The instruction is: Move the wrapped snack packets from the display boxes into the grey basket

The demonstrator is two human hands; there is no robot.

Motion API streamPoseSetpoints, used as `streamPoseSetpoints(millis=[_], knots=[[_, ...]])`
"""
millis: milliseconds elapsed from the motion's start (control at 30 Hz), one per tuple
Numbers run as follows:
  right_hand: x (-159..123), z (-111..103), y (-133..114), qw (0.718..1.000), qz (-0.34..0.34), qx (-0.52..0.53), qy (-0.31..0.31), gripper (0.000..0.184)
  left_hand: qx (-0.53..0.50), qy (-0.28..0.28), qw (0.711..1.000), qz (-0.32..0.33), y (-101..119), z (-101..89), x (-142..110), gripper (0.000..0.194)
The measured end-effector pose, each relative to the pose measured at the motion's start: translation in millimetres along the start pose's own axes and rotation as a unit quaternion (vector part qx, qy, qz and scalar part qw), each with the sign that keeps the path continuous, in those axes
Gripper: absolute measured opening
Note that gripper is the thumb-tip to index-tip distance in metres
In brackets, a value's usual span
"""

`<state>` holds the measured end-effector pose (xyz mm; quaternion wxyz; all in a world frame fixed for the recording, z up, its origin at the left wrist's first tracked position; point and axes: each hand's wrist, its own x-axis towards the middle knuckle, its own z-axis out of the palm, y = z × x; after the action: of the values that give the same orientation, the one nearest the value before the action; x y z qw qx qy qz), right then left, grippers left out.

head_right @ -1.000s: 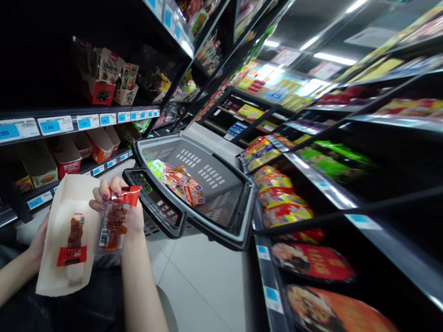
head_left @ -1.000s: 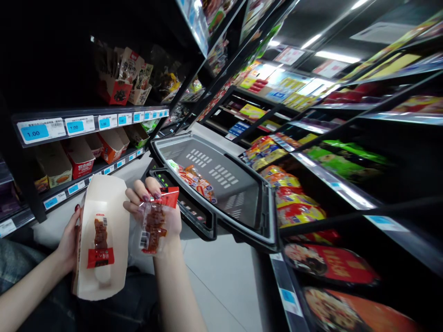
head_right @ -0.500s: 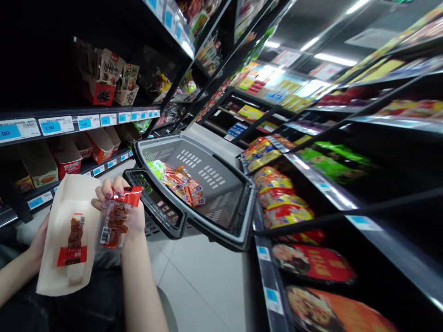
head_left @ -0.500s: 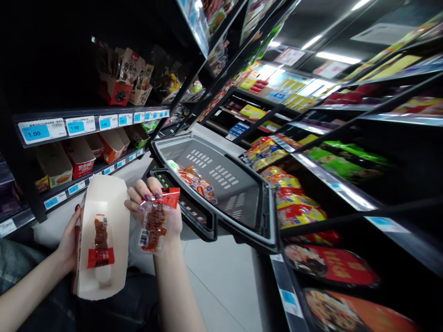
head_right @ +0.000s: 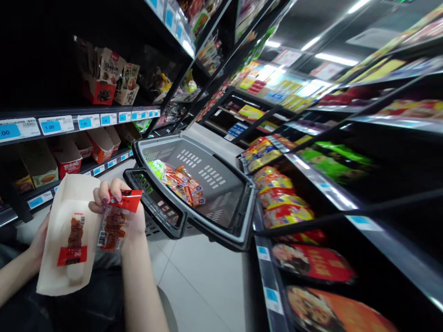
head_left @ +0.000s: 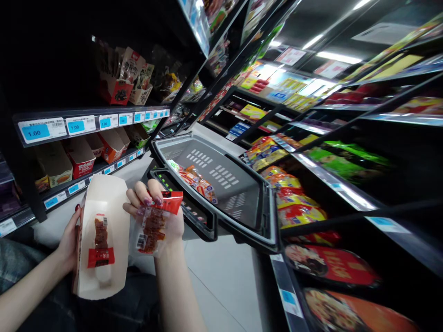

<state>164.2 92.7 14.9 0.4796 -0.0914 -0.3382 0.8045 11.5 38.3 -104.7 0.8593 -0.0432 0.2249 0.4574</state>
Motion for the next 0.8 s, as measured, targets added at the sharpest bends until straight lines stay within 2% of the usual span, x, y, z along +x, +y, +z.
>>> streamPoseSetpoints(millis=[133,267,367,467,567,600,633,667,700,733,767,800], knots=[[0.2,-1.2,-1.4,1.000,0.000,-0.002,-0.005,0.044,0.013,0.040,0.999,0.019,0.7,5.0,-2.5,0.053],[1.7,-2.8,0.3,1.000,-0.003,-0.021,0.002,0.044,0.015,0.051,0.998,0.022,0.4,9.8,-3.2,0.052],[2.6,-1.4,1.7,0.992,-0.018,-0.112,0.048,0.043,0.021,0.056,0.998,0.024,-0.3,10.7,-2.8,0.051],[-1.9,5.4,-7.0,0.958,-0.057,-0.256,0.114,0.029,0.028,0.075,0.997,0.022,0.1,9.7,-4.6,0.050],[-16.9,16.0,-33.3,0.910,-0.127,-0.353,0.176,0.008,0.036,0.066,0.997,0.021,1.8,8.4,-8.2,0.043],[-24.3,19.3,-45.1,0.872,-0.169,-0.403,0.220,0.008,0.042,0.061,0.997,0.020,2.1,8.2,-9.2,0.041],[-32.5,21.7,-57.6,0.809,-0.216,-0.466,0.285,0.011,0.049,0.058,0.997,0.020,2.0,8.4,-9.8,0.040],[-41.3,22.8,-70.1,0.718,-0.259,-0.532,0.367,0.014,0.058,0.063,0.996,0.024,1.4,8.8,-10.2,0.042],[-50.4,22.2,-82.4,0.598,-0.289,-0.592,0.457,0.017,0.064,0.059,0.996,0.033,0.3,9.7,-10.2,0.041],[-59.4,19.6,-94.0,0.463,-0.298,-0.637,0.540,0.021,0.065,0.059,0.995,0.051,-1.3,11.2,-10.1,0.040],[-68.1,14.6,-104.8,0.346,-0.278,-0.662,0.604,0.025,0.070,0.053,0.995,0.054,-3.2,13.2,-10.1,0.041],[-76.3,7.2,-114.8,0.271,-0.237,-0.672,0.647,0.028,0.079,0.043,0.994,0.055,-5.2,16.0,-10.2,0.043]])
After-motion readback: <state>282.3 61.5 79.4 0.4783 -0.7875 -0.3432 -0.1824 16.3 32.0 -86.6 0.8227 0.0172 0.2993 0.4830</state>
